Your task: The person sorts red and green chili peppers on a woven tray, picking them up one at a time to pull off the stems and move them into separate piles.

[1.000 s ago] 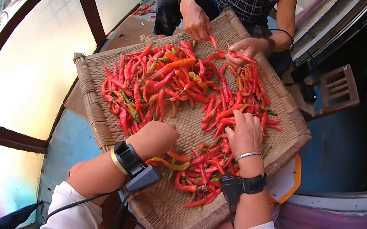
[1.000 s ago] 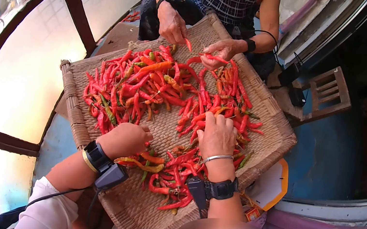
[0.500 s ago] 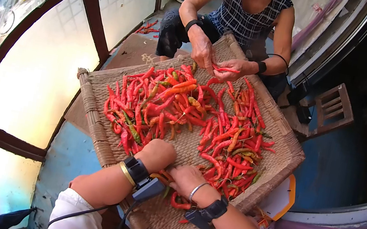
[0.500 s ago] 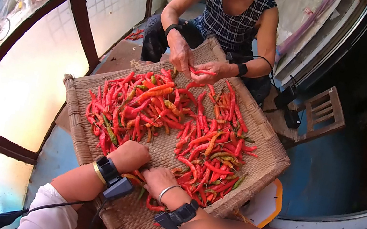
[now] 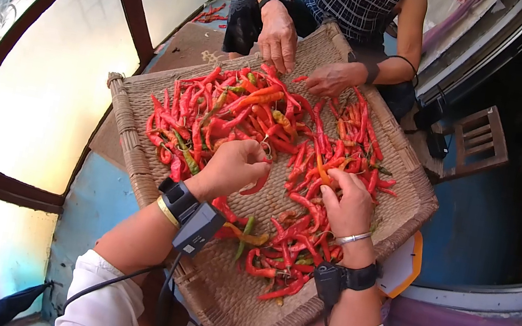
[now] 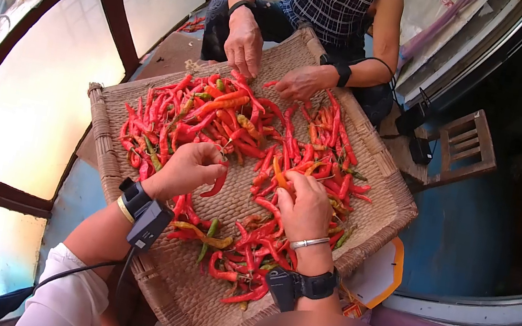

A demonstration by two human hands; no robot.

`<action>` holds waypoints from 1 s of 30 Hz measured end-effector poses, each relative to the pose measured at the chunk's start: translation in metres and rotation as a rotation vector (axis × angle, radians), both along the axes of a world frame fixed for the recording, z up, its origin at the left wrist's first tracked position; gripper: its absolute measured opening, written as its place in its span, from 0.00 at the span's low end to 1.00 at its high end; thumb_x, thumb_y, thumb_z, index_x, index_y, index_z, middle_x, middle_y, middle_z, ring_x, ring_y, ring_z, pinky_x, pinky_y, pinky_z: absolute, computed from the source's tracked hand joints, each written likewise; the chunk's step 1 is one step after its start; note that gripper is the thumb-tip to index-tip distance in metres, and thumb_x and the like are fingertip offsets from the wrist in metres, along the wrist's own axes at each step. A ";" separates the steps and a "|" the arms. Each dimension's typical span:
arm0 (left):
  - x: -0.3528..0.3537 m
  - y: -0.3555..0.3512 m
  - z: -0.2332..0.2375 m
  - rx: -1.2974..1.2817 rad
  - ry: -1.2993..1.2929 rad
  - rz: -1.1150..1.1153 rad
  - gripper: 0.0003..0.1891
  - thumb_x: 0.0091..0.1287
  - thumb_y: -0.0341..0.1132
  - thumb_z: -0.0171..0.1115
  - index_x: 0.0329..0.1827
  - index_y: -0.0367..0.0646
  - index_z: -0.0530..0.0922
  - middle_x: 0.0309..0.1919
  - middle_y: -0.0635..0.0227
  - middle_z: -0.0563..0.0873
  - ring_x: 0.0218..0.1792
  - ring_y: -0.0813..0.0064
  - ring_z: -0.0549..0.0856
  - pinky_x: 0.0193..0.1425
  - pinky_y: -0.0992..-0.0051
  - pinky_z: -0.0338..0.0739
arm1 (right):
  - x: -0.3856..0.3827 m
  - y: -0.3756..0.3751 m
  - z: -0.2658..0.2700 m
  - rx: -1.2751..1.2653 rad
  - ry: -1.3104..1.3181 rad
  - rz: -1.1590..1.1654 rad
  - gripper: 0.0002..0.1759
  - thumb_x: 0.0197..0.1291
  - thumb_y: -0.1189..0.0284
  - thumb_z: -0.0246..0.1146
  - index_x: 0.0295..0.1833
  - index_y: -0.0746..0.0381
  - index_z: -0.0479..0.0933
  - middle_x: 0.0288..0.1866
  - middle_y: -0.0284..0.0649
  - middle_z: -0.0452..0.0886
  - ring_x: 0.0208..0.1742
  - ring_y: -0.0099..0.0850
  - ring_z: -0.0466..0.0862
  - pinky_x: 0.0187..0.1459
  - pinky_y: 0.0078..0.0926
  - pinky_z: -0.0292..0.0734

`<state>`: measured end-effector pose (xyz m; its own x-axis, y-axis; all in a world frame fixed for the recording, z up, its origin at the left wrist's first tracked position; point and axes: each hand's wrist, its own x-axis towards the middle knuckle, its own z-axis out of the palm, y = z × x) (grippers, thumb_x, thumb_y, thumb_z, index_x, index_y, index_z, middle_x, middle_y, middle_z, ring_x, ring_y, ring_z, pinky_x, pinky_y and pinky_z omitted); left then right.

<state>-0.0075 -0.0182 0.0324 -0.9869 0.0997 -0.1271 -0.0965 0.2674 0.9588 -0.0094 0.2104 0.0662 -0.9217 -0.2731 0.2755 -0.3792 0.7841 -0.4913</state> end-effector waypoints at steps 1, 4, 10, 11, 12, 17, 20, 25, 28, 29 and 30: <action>0.000 0.001 -0.001 0.002 -0.003 -0.002 0.05 0.61 0.30 0.60 0.31 0.39 0.74 0.22 0.75 0.78 0.23 0.86 0.78 0.24 0.83 0.71 | -0.003 0.006 -0.001 0.117 0.131 -0.042 0.16 0.50 0.72 0.64 0.46 0.62 0.75 0.35 0.44 0.78 0.41 0.42 0.77 0.42 0.39 0.72; 0.000 0.005 0.001 0.124 -0.189 0.027 0.06 0.63 0.32 0.61 0.32 0.42 0.73 0.23 0.75 0.78 0.25 0.86 0.79 0.26 0.84 0.73 | 0.002 0.002 -0.003 0.049 -0.059 0.021 0.20 0.50 0.69 0.65 0.50 0.63 0.73 0.40 0.46 0.79 0.43 0.43 0.77 0.43 0.39 0.72; 0.013 0.024 -0.004 0.476 -0.328 -0.055 0.07 0.65 0.33 0.58 0.39 0.39 0.74 0.31 0.70 0.81 0.31 0.83 0.81 0.33 0.82 0.77 | 0.019 -0.034 -0.014 -0.145 -0.361 0.166 0.21 0.52 0.65 0.64 0.51 0.62 0.72 0.33 0.49 0.80 0.32 0.47 0.80 0.35 0.39 0.75; 0.013 0.023 -0.006 0.382 -0.293 -0.134 0.07 0.66 0.33 0.58 0.41 0.39 0.74 0.31 0.70 0.81 0.32 0.83 0.81 0.34 0.81 0.77 | 0.017 -0.033 -0.014 -0.100 -0.365 0.178 0.19 0.52 0.66 0.63 0.49 0.62 0.73 0.32 0.49 0.79 0.33 0.47 0.80 0.35 0.41 0.75; 0.013 0.021 -0.007 0.286 -0.251 -0.213 0.08 0.66 0.33 0.58 0.42 0.38 0.74 0.32 0.71 0.81 0.33 0.83 0.81 0.35 0.80 0.77 | 0.013 -0.030 -0.012 -0.055 -0.364 0.194 0.16 0.52 0.68 0.62 0.47 0.62 0.73 0.30 0.49 0.79 0.34 0.47 0.80 0.35 0.42 0.74; 0.024 0.004 -0.015 -0.678 0.153 -0.481 0.10 0.53 0.39 0.62 0.35 0.44 0.81 0.34 0.60 0.82 0.35 0.56 0.81 0.39 0.66 0.76 | 0.007 -0.012 -0.012 0.375 -0.129 0.003 0.12 0.50 0.67 0.64 0.39 0.59 0.74 0.35 0.46 0.78 0.39 0.45 0.80 0.39 0.43 0.74; 0.031 -0.001 -0.009 -0.920 0.102 -0.768 0.12 0.52 0.42 0.63 0.35 0.45 0.82 0.32 0.63 0.82 0.39 0.60 0.80 0.42 0.65 0.74 | 0.009 -0.012 -0.015 0.391 0.011 0.002 0.14 0.50 0.65 0.65 0.39 0.59 0.75 0.38 0.44 0.77 0.43 0.43 0.78 0.43 0.41 0.73; 0.045 -0.010 -0.017 -0.941 0.335 -0.727 0.14 0.50 0.47 0.65 0.31 0.46 0.82 0.33 0.68 0.81 0.44 0.65 0.76 0.48 0.64 0.70 | 0.039 -0.052 -0.035 0.537 -0.367 0.605 0.14 0.49 0.63 0.66 0.38 0.61 0.78 0.40 0.44 0.77 0.47 0.40 0.77 0.49 0.40 0.71; 0.035 -0.002 -0.014 -1.016 0.285 -0.792 0.14 0.52 0.46 0.63 0.32 0.45 0.82 0.32 0.64 0.82 0.41 0.63 0.79 0.44 0.64 0.72 | 0.041 -0.060 -0.051 0.557 -0.361 0.663 0.11 0.49 0.66 0.65 0.35 0.61 0.80 0.39 0.43 0.78 0.46 0.40 0.78 0.49 0.39 0.71; 0.032 0.001 -0.008 -1.013 0.194 -0.826 0.14 0.54 0.45 0.62 0.34 0.44 0.81 0.31 0.62 0.82 0.39 0.61 0.80 0.42 0.63 0.73 | 0.038 -0.060 -0.055 0.564 -0.357 0.636 0.10 0.48 0.67 0.64 0.34 0.61 0.80 0.39 0.43 0.78 0.46 0.40 0.78 0.49 0.38 0.71; 0.030 0.002 -0.005 -1.009 0.103 -0.861 0.13 0.55 0.43 0.61 0.35 0.43 0.80 0.30 0.60 0.82 0.37 0.59 0.81 0.40 0.62 0.74 | 0.037 -0.060 -0.057 0.572 -0.353 0.607 0.09 0.47 0.69 0.63 0.34 0.61 0.80 0.39 0.43 0.79 0.45 0.40 0.79 0.48 0.37 0.72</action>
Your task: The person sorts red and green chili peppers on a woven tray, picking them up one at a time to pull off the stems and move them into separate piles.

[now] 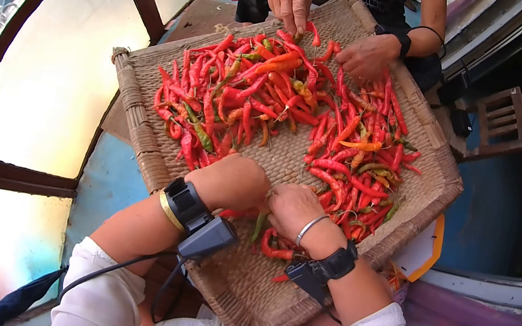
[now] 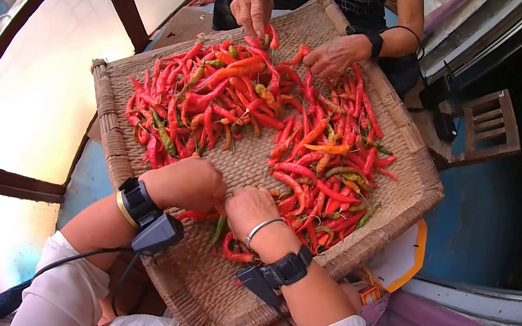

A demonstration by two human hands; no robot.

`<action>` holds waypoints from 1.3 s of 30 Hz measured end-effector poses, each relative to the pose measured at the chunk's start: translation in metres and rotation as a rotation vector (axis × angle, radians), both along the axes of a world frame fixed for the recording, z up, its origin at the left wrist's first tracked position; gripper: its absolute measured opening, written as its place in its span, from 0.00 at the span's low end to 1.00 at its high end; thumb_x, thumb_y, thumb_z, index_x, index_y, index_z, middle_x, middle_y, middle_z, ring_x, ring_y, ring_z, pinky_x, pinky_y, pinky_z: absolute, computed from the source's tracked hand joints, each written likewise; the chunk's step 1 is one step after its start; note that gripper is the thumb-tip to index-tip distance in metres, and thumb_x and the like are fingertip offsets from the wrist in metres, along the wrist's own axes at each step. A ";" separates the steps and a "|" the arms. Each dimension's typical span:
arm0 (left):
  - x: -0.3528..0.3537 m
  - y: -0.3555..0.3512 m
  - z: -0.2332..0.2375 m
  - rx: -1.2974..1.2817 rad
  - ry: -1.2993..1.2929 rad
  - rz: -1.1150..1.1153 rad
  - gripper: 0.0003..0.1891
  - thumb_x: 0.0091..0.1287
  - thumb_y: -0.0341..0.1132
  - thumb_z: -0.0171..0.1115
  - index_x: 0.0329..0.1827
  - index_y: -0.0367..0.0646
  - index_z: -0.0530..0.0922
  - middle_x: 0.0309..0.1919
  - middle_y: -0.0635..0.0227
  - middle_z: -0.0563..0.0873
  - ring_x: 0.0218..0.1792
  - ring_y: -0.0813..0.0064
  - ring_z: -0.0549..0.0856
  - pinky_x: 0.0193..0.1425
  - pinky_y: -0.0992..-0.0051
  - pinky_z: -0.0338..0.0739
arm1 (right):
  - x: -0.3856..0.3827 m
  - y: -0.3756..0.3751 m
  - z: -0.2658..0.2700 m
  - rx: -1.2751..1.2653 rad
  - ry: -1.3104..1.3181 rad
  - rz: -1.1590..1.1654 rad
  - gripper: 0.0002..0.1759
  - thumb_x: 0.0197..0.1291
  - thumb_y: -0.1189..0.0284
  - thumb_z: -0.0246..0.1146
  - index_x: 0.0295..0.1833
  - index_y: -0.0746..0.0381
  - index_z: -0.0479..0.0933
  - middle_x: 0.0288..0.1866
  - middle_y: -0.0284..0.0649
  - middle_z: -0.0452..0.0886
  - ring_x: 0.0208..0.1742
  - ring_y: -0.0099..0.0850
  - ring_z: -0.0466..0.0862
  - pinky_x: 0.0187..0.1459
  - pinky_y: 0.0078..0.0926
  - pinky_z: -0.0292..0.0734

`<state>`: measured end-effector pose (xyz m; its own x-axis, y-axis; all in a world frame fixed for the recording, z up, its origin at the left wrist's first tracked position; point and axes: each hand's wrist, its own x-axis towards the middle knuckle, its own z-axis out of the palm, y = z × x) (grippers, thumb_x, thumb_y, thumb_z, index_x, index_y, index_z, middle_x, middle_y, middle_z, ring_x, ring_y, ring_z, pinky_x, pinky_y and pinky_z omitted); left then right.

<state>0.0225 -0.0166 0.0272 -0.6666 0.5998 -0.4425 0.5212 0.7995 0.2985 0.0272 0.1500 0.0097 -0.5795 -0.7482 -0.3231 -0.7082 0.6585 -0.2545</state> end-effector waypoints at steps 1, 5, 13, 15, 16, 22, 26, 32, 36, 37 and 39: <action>-0.001 -0.003 -0.001 0.000 0.000 -0.002 0.13 0.55 0.43 0.61 0.35 0.43 0.80 0.30 0.60 0.82 0.37 0.59 0.81 0.40 0.62 0.74 | -0.004 0.006 0.005 -0.080 0.005 0.000 0.08 0.47 0.70 0.62 0.33 0.62 0.79 0.36 0.43 0.78 0.44 0.40 0.79 0.47 0.36 0.73; -0.004 -0.010 0.000 0.320 0.064 0.225 0.12 0.57 0.40 0.58 0.37 0.41 0.78 0.29 0.56 0.81 0.35 0.56 0.82 0.40 0.62 0.75 | -0.021 0.032 0.039 -0.226 0.245 -0.171 0.06 0.46 0.72 0.63 0.30 0.62 0.76 0.32 0.42 0.75 0.39 0.40 0.78 0.43 0.38 0.72; -0.001 -0.010 -0.015 0.090 0.069 0.053 0.09 0.50 0.38 0.61 0.29 0.43 0.79 0.27 0.60 0.81 0.36 0.58 0.81 0.41 0.61 0.74 | -0.020 0.034 0.034 -0.276 0.334 -0.144 0.13 0.43 0.74 0.66 0.38 0.59 0.75 0.35 0.39 0.73 0.43 0.40 0.75 0.43 0.37 0.71; 0.001 -0.009 -0.023 0.115 0.160 0.006 0.08 0.46 0.38 0.62 0.27 0.45 0.80 0.25 0.62 0.81 0.34 0.60 0.81 0.39 0.63 0.74 | -0.014 0.023 0.017 -0.304 0.198 -0.032 0.13 0.44 0.74 0.65 0.38 0.59 0.76 0.33 0.39 0.74 0.40 0.40 0.77 0.41 0.37 0.72; 0.001 -0.008 -0.023 0.115 0.158 0.007 0.08 0.46 0.38 0.62 0.27 0.45 0.80 0.25 0.62 0.81 0.34 0.60 0.81 0.39 0.63 0.74 | -0.011 0.018 0.010 -0.262 0.177 0.026 0.11 0.46 0.74 0.62 0.39 0.59 0.76 0.32 0.40 0.75 0.38 0.40 0.78 0.40 0.37 0.73; 0.001 0.000 -0.036 0.044 0.235 0.033 0.09 0.47 0.40 0.62 0.23 0.43 0.80 0.24 0.62 0.81 0.34 0.61 0.81 0.37 0.63 0.73 | -0.001 -0.005 -0.013 -0.032 0.124 0.070 0.09 0.54 0.72 0.53 0.34 0.58 0.80 0.33 0.44 0.81 0.37 0.40 0.82 0.41 0.38 0.75; -0.001 -0.001 -0.027 0.040 0.182 0.036 0.12 0.46 0.42 0.63 0.22 0.42 0.80 0.24 0.62 0.81 0.34 0.61 0.81 0.37 0.63 0.73 | -0.008 -0.005 -0.006 0.042 0.171 0.119 0.09 0.54 0.72 0.53 0.33 0.56 0.80 0.33 0.42 0.82 0.37 0.37 0.83 0.40 0.37 0.73; -0.002 0.000 -0.022 0.084 0.149 0.043 0.11 0.45 0.43 0.64 0.23 0.44 0.80 0.23 0.62 0.81 0.33 0.60 0.81 0.38 0.62 0.72 | -0.033 0.036 0.034 -0.249 0.396 -0.170 0.02 0.50 0.75 0.57 0.32 0.58 0.72 0.25 0.41 0.76 0.32 0.41 0.80 0.36 0.40 0.72; -0.001 0.000 -0.032 0.089 0.180 0.008 0.09 0.46 0.40 0.64 0.23 0.45 0.81 0.23 0.61 0.80 0.33 0.60 0.81 0.39 0.62 0.73 | -0.050 0.061 0.051 -0.176 0.540 -0.591 0.09 0.51 0.70 0.63 0.36 0.59 0.72 0.31 0.45 0.78 0.33 0.44 0.80 0.37 0.42 0.73; -0.001 0.000 -0.032 0.090 0.181 0.009 0.09 0.46 0.40 0.64 0.23 0.45 0.81 0.23 0.61 0.80 0.33 0.60 0.81 0.39 0.62 0.73 | -0.049 0.060 0.053 -0.176 0.541 -0.590 0.09 0.51 0.70 0.63 0.36 0.59 0.72 0.31 0.45 0.78 0.33 0.44 0.80 0.37 0.42 0.73; -0.001 0.001 -0.031 0.071 0.184 -0.031 0.10 0.50 0.40 0.62 0.26 0.43 0.82 0.26 0.60 0.83 0.35 0.60 0.83 0.40 0.63 0.76 | -0.045 0.053 0.056 -0.241 0.507 -0.622 0.13 0.50 0.68 0.65 0.40 0.60 0.73 0.34 0.45 0.78 0.35 0.45 0.80 0.39 0.41 0.74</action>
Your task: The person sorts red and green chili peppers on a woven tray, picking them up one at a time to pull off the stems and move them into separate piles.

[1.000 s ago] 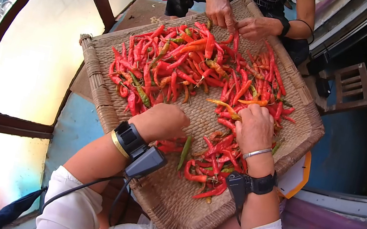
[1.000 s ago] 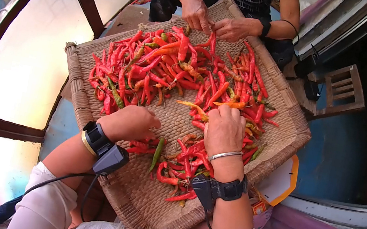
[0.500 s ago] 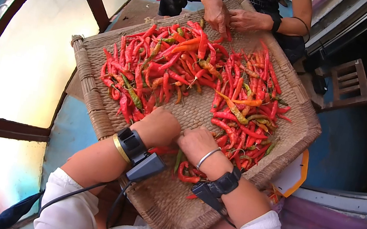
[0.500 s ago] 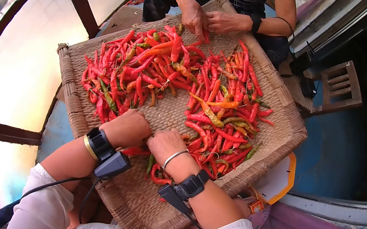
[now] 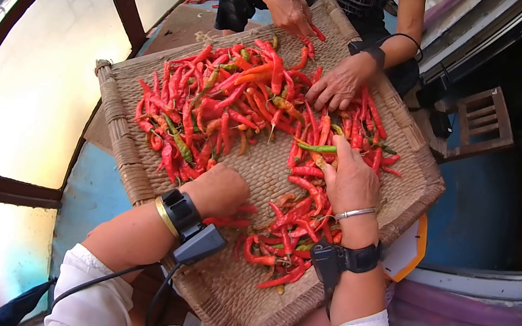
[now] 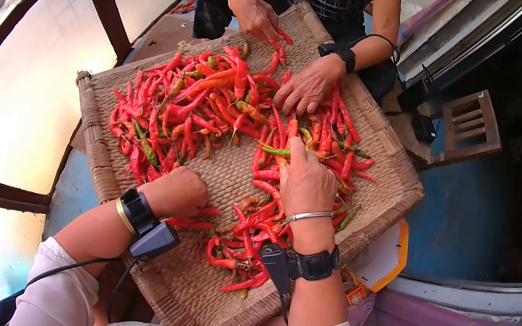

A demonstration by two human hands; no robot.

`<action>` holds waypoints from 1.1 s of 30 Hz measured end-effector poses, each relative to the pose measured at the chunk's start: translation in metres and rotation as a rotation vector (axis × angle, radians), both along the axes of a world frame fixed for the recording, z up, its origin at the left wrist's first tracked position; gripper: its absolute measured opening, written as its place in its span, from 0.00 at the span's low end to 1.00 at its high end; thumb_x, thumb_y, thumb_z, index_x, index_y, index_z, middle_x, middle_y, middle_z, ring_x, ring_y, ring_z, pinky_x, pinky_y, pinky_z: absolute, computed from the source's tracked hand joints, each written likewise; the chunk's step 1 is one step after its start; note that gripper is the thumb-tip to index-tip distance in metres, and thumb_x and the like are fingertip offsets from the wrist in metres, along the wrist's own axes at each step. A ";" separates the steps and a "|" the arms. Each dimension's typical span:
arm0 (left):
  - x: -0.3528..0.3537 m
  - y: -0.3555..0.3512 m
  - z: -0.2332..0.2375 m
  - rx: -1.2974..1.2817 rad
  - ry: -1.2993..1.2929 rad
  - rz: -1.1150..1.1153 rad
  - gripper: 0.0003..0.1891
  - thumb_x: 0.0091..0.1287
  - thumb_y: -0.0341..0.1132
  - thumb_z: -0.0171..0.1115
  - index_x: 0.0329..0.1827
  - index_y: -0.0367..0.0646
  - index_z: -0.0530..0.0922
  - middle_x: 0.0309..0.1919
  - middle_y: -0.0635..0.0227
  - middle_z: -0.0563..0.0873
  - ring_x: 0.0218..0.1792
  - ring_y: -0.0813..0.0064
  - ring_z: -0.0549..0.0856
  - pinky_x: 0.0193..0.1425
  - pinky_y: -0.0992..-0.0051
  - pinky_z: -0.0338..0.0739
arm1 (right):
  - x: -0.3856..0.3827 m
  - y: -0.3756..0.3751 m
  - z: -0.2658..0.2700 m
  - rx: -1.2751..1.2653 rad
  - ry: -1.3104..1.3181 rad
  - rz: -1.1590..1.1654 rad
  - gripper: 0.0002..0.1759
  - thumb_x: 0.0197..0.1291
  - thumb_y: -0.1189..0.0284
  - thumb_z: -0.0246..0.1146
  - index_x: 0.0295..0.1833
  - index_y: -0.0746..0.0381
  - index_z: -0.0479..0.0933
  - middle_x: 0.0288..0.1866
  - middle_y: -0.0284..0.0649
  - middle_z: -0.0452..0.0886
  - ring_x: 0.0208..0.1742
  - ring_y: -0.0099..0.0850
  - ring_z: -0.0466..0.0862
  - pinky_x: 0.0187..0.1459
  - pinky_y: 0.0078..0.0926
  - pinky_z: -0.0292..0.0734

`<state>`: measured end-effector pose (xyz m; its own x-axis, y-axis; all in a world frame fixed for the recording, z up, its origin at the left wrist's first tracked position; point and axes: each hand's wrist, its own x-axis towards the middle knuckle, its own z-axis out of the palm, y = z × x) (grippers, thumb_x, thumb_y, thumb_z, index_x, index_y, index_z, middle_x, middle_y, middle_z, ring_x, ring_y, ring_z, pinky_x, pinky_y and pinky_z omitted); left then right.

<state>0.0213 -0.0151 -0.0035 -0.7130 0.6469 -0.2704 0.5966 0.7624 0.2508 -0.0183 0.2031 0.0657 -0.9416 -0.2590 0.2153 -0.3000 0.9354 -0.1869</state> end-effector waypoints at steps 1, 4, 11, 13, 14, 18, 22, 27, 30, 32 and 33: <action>0.000 0.000 0.004 0.000 -0.004 0.005 0.10 0.50 0.40 0.62 0.26 0.43 0.82 0.26 0.60 0.83 0.35 0.60 0.83 0.40 0.63 0.76 | 0.004 -0.005 0.000 0.000 -0.004 0.005 0.13 0.50 0.68 0.65 0.40 0.60 0.73 0.34 0.45 0.78 0.35 0.45 0.80 0.39 0.41 0.74; -0.005 -0.001 0.016 0.136 -0.093 0.071 0.08 0.50 0.37 0.61 0.27 0.42 0.82 0.26 0.59 0.82 0.35 0.58 0.82 0.40 0.63 0.76 | 0.019 -0.021 -0.007 -0.096 -0.198 0.264 0.14 0.51 0.66 0.64 0.42 0.61 0.74 0.36 0.46 0.78 0.35 0.46 0.80 0.39 0.42 0.75; -0.009 0.000 0.020 0.643 0.112 0.167 0.07 0.52 0.36 0.63 0.30 0.43 0.79 0.27 0.64 0.79 0.35 0.61 0.80 0.39 0.65 0.75 | 0.018 -0.028 -0.029 -0.176 -0.411 0.397 0.10 0.55 0.63 0.61 0.37 0.58 0.76 0.30 0.47 0.80 0.35 0.46 0.80 0.36 0.43 0.75; -0.008 -0.003 0.023 0.677 0.144 0.172 0.07 0.52 0.36 0.63 0.31 0.43 0.78 0.27 0.64 0.79 0.35 0.61 0.79 0.40 0.66 0.75 | 0.012 -0.020 -0.019 -0.230 -0.372 0.332 0.09 0.56 0.63 0.60 0.36 0.58 0.76 0.29 0.46 0.79 0.34 0.46 0.80 0.36 0.42 0.74; -0.006 -0.006 0.026 0.544 0.162 0.164 0.07 0.52 0.36 0.63 0.30 0.43 0.79 0.27 0.64 0.79 0.35 0.61 0.80 0.39 0.65 0.75 | 0.008 -0.014 -0.015 -0.223 -0.293 0.260 0.08 0.56 0.65 0.60 0.36 0.57 0.77 0.29 0.45 0.80 0.34 0.45 0.80 0.35 0.42 0.74; 0.008 -0.009 0.036 0.146 -0.004 0.119 0.10 0.52 0.40 0.62 0.27 0.43 0.80 0.26 0.62 0.81 0.31 0.61 0.82 0.34 0.64 0.77 | -0.005 0.003 0.000 -0.158 0.217 0.072 0.14 0.51 0.72 0.63 0.45 0.60 0.75 0.38 0.44 0.75 0.41 0.44 0.76 0.42 0.39 0.72; 0.021 -0.006 0.030 -0.066 -0.139 0.107 0.10 0.49 0.40 0.63 0.24 0.42 0.81 0.22 0.62 0.82 0.29 0.61 0.83 0.32 0.65 0.78 | 0.007 -0.015 -0.017 -0.138 0.041 0.345 0.15 0.47 0.72 0.66 0.43 0.59 0.75 0.37 0.41 0.74 0.43 0.40 0.75 0.46 0.37 0.71; 0.024 0.001 0.019 -0.064 -0.071 0.120 0.07 0.47 0.37 0.63 0.22 0.43 0.81 0.21 0.62 0.81 0.27 0.61 0.83 0.31 0.65 0.77 | 0.023 -0.053 -0.063 -0.102 -0.123 0.653 0.11 0.46 0.72 0.65 0.37 0.59 0.74 0.33 0.39 0.73 0.40 0.38 0.75 0.43 0.35 0.72; 0.027 0.002 0.017 -0.083 -0.028 0.131 0.05 0.48 0.35 0.61 0.22 0.43 0.81 0.22 0.62 0.82 0.27 0.62 0.83 0.30 0.66 0.77 | 0.026 -0.062 -0.088 0.027 -0.097 0.646 0.04 0.52 0.72 0.53 0.31 0.57 0.74 0.34 0.37 0.74 0.41 0.36 0.76 0.42 0.36 0.73; 0.026 0.000 0.020 -0.053 -0.006 0.091 0.05 0.50 0.33 0.60 0.23 0.42 0.81 0.23 0.63 0.82 0.27 0.62 0.84 0.30 0.67 0.77 | 0.026 -0.066 -0.092 0.018 -0.083 0.620 0.03 0.52 0.72 0.54 0.31 0.57 0.73 0.34 0.37 0.74 0.40 0.36 0.76 0.41 0.36 0.73; 0.026 -0.001 0.018 -0.054 -0.010 0.088 0.05 0.50 0.33 0.60 0.23 0.42 0.81 0.23 0.63 0.82 0.27 0.62 0.84 0.30 0.67 0.77 | 0.026 -0.068 -0.093 0.009 -0.069 0.593 0.02 0.51 0.72 0.55 0.30 0.58 0.72 0.34 0.37 0.74 0.40 0.36 0.76 0.40 0.36 0.73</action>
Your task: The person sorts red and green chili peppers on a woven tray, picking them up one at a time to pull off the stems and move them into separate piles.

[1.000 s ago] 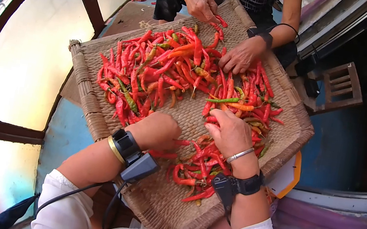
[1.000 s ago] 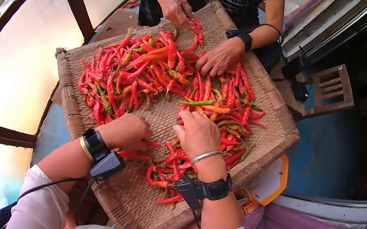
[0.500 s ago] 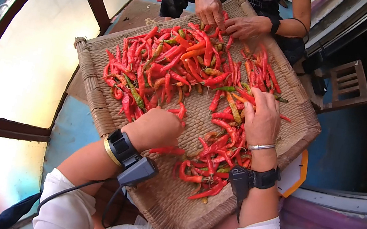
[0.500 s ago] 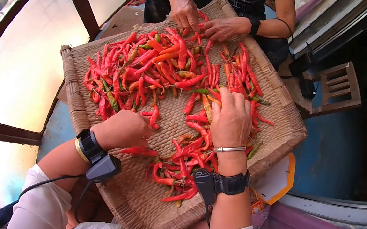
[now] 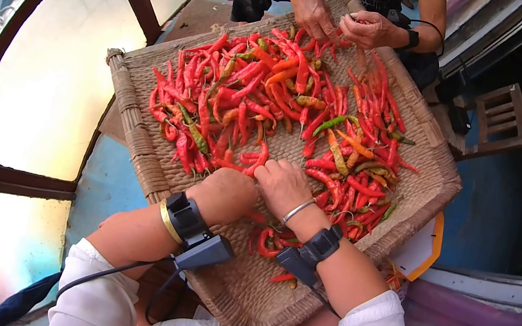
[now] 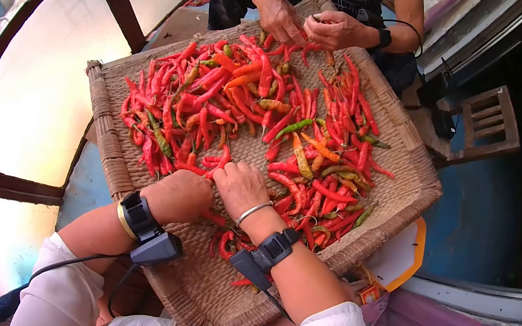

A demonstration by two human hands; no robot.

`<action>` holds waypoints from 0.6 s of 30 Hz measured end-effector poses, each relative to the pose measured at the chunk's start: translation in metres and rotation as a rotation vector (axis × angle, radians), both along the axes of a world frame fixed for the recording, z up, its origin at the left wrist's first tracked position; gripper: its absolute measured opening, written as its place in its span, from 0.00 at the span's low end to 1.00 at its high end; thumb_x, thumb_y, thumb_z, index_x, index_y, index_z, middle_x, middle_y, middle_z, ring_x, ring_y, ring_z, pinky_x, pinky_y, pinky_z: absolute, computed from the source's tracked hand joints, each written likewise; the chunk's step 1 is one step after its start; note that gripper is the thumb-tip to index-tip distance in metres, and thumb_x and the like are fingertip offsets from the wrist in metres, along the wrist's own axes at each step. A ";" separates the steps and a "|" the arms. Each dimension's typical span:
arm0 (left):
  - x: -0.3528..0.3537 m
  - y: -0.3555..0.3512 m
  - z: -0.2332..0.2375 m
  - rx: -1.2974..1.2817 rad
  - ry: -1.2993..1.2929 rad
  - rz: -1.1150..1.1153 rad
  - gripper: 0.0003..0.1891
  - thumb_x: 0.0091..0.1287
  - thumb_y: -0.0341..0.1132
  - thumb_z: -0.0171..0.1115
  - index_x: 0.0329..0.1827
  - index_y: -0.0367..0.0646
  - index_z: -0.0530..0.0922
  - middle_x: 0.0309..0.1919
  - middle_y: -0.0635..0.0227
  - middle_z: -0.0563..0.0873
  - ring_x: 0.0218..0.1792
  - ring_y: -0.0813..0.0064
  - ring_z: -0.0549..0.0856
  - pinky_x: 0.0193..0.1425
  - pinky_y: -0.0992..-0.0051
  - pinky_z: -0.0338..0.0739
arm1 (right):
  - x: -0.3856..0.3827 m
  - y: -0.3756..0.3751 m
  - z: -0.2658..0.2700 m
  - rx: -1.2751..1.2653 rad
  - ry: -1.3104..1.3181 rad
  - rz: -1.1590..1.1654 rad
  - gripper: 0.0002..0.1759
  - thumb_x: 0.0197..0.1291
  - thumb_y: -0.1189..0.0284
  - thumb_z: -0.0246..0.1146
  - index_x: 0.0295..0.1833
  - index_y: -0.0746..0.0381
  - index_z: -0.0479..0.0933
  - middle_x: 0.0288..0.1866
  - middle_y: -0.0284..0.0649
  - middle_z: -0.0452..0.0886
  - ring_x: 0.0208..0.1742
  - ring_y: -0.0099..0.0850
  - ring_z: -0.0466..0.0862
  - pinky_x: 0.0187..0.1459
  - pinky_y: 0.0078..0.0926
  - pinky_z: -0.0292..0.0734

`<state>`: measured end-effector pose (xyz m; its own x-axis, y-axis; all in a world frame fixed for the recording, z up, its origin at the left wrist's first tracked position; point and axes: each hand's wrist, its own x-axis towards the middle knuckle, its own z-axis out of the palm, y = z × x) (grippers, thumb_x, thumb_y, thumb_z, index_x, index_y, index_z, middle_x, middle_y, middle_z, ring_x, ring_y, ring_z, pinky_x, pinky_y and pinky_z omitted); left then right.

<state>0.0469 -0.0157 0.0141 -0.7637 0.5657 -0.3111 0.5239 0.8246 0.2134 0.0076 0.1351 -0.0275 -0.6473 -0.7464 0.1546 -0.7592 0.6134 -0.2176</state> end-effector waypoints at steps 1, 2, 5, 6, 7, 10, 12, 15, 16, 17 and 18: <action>-0.001 -0.001 -0.003 0.011 -0.013 -0.022 0.05 0.50 0.33 0.60 0.24 0.42 0.81 0.23 0.62 0.82 0.27 0.62 0.83 0.30 0.66 0.77 | -0.001 -0.001 -0.004 -0.001 -0.003 -0.003 0.02 0.51 0.72 0.55 0.30 0.58 0.72 0.34 0.37 0.74 0.40 0.36 0.76 0.40 0.36 0.73; -0.002 -0.001 -0.004 0.024 -0.024 -0.045 0.06 0.50 0.34 0.60 0.25 0.41 0.81 0.23 0.61 0.82 0.27 0.61 0.83 0.30 0.66 0.77 | -0.003 -0.001 -0.010 -0.064 0.032 -0.006 0.01 0.51 0.72 0.55 0.30 0.57 0.71 0.33 0.37 0.74 0.39 0.35 0.76 0.40 0.36 0.72; -0.004 0.003 0.000 0.057 -0.132 -0.056 0.06 0.50 0.33 0.59 0.26 0.41 0.80 0.23 0.59 0.81 0.27 0.60 0.83 0.31 0.65 0.77 | -0.007 0.000 -0.016 -0.156 0.071 0.006 0.01 0.50 0.73 0.54 0.30 0.57 0.70 0.31 0.37 0.73 0.38 0.36 0.76 0.39 0.36 0.72; -0.004 0.004 0.002 0.058 -0.130 -0.058 0.06 0.50 0.33 0.59 0.26 0.41 0.80 0.23 0.59 0.81 0.27 0.60 0.83 0.31 0.65 0.77 | -0.008 0.001 -0.015 -0.185 0.070 0.021 0.01 0.50 0.73 0.54 0.30 0.57 0.70 0.31 0.37 0.73 0.38 0.36 0.76 0.39 0.36 0.72; -0.005 0.006 0.004 0.078 -0.155 -0.053 0.06 0.50 0.33 0.59 0.26 0.41 0.80 0.22 0.59 0.81 0.28 0.59 0.83 0.32 0.64 0.77 | -0.010 0.002 -0.014 -0.184 0.073 0.016 0.01 0.50 0.73 0.54 0.30 0.57 0.70 0.31 0.37 0.73 0.38 0.36 0.76 0.39 0.36 0.72; -0.008 0.008 0.009 0.093 -0.197 -0.038 0.06 0.49 0.33 0.59 0.27 0.41 0.80 0.22 0.57 0.81 0.28 0.57 0.82 0.33 0.62 0.77 | -0.016 0.007 -0.002 -0.156 0.060 0.002 0.08 0.43 0.74 0.60 0.32 0.57 0.71 0.30 0.37 0.72 0.36 0.37 0.74 0.39 0.38 0.71; -0.010 0.006 0.012 0.086 -0.208 -0.022 0.07 0.49 0.33 0.59 0.28 0.40 0.80 0.22 0.57 0.80 0.28 0.56 0.82 0.33 0.61 0.77 | -0.018 0.011 0.011 -0.140 -0.014 -0.039 0.08 0.43 0.73 0.61 0.32 0.57 0.72 0.32 0.37 0.72 0.37 0.37 0.74 0.40 0.37 0.71; -0.010 0.002 0.012 0.103 -0.199 -0.025 0.08 0.49 0.33 0.59 0.29 0.40 0.79 0.22 0.57 0.81 0.29 0.56 0.82 0.33 0.61 0.77 | -0.015 0.010 0.003 -0.190 -0.010 0.002 0.07 0.42 0.73 0.62 0.30 0.58 0.72 0.34 0.38 0.72 0.40 0.37 0.74 0.41 0.36 0.72; -0.009 0.002 0.007 0.128 -0.175 -0.019 0.08 0.48 0.33 0.59 0.30 0.40 0.79 0.22 0.57 0.81 0.29 0.56 0.82 0.34 0.61 0.77 | -0.012 0.008 -0.001 -0.191 -0.008 0.000 0.07 0.42 0.73 0.62 0.30 0.58 0.72 0.34 0.38 0.72 0.40 0.37 0.74 0.41 0.36 0.72; -0.009 0.001 0.005 0.153 -0.151 -0.012 0.08 0.48 0.33 0.59 0.31 0.41 0.79 0.22 0.57 0.81 0.29 0.56 0.82 0.34 0.60 0.77 | -0.009 0.005 -0.005 -0.112 0.008 -0.013 0.03 0.46 0.72 0.59 0.29 0.58 0.73 0.35 0.38 0.72 0.42 0.37 0.74 0.41 0.36 0.72; -0.010 0.001 0.006 0.152 -0.150 -0.013 0.08 0.48 0.33 0.59 0.31 0.41 0.79 0.22 0.57 0.81 0.29 0.56 0.82 0.34 0.60 0.77 | -0.007 0.003 -0.007 -0.033 0.023 -0.025 0.03 0.50 0.71 0.56 0.29 0.57 0.74 0.36 0.38 0.73 0.44 0.37 0.74 0.42 0.36 0.72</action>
<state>0.0374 -0.0143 0.0199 -0.7074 0.6242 -0.3316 0.4872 0.7705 0.4111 0.0006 0.1383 -0.0345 -0.6617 -0.7241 0.1942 -0.7487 0.6250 -0.2207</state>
